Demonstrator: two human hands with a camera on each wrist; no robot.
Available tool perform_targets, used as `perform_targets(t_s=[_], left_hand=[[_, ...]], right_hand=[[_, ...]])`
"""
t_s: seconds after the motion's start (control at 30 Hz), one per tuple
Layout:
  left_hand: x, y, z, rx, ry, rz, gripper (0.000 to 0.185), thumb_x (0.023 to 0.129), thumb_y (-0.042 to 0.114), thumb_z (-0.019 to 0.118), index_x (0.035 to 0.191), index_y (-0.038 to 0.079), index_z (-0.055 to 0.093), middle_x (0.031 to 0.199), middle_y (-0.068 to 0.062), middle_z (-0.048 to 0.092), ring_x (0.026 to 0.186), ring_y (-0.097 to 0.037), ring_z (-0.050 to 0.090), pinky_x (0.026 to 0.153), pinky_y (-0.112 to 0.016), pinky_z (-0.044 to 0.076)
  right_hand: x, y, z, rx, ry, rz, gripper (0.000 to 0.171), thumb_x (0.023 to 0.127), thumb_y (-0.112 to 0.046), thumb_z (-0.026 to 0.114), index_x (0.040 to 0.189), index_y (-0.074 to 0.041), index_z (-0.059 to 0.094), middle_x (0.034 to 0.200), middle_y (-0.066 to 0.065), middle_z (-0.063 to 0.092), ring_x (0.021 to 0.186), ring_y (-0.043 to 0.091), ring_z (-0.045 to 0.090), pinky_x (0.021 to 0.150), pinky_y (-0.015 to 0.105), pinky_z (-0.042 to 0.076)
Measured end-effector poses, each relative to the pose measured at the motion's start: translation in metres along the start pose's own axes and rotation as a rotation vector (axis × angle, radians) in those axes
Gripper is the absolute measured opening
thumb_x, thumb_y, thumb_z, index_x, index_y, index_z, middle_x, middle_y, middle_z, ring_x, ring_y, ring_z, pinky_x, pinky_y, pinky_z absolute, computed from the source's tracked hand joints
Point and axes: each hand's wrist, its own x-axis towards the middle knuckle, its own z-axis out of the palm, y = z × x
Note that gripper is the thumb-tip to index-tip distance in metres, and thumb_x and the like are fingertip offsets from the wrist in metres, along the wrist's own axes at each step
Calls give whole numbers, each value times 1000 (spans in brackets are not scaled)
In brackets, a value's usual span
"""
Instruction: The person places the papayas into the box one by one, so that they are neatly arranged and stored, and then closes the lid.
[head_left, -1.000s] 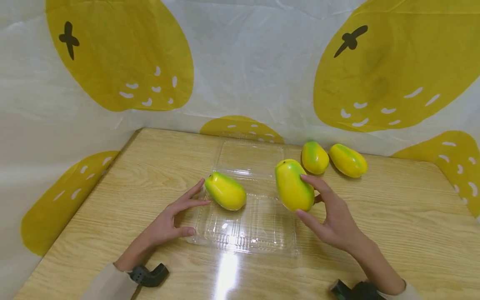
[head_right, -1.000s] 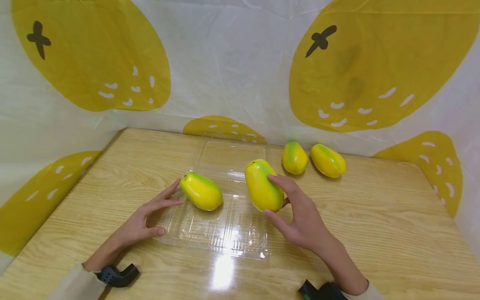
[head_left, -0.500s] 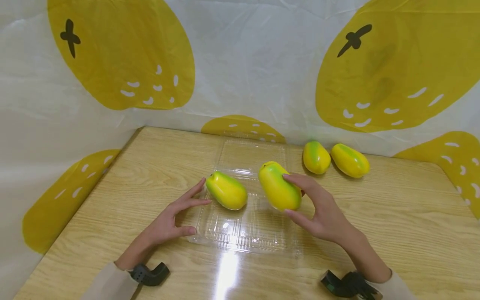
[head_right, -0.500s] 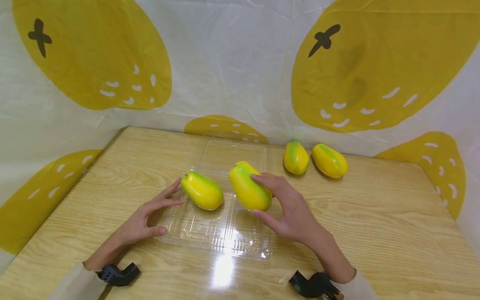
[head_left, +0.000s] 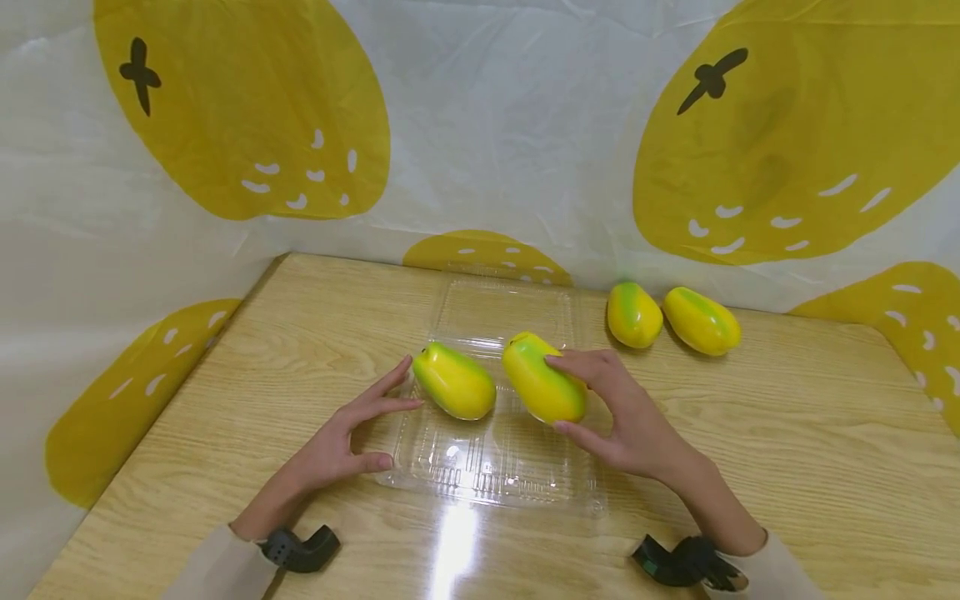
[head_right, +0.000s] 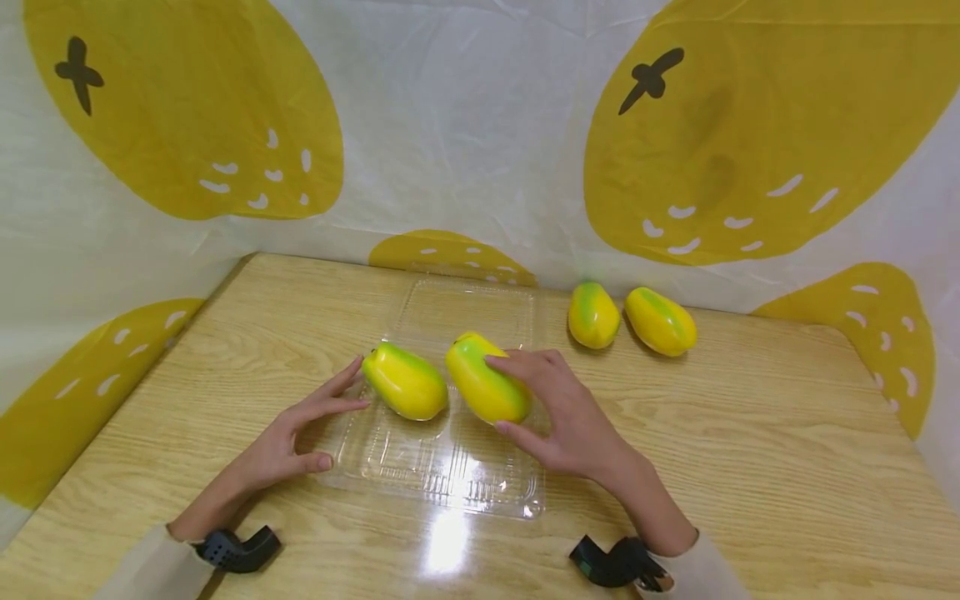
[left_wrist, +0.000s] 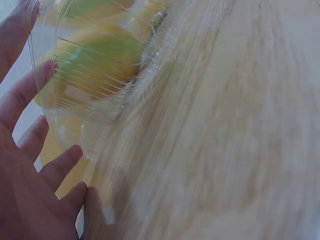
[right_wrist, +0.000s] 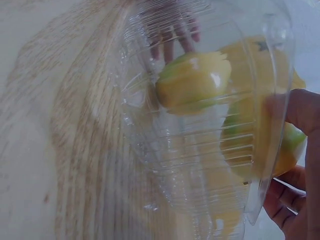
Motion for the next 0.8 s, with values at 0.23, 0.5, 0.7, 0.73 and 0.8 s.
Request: perform_targets(t_s=[0.23,0.5,0.7,0.73,0.8], left_hand=[[0,0,1,-6,-2,1,63,81,31,75,136,12,53,159,-13,11,142,-33,20,104,-69,12],[0,0,0,-8,0,-5,64,81,34,75,136,12,53,159,-12,11,142,-32,21,103,-70,11],[0,0,1,-11,-1,-4,64,79,29,77,136,13,53,159,-12,12,142,-33,21,104,-69,11],[0,0,1,-11,-3,-4,64,80,29,76,136,12,53,159,-12,11,142,-33,21,104,-69,11],[0,0,1,-8,-5,-2,63,80,29,76,136,11,53,159,-12,11,142,-33,21,103,-70,11]], right_hand=[[0,1,2,-32,-28,-6,59,85,-29,71,137,-12,50,138,8,50,115,24,47,97,32,38],[0,3,5,-70,-44,-19,61,84,-29,71,139,-16,49,140,7,49,115,22,46,96,32,38],[0,4,7,-77,-55,-43,59,85,-30,70,139,-15,50,140,8,48,114,23,47,96,31,37],[-1,5,7,-79,-59,-44,59,85,-30,71,139,-15,50,140,8,48,114,23,47,96,31,37],[-1,5,7,-83,-68,-45,60,84,-29,72,139,-16,51,141,8,48,115,23,46,96,32,37]])
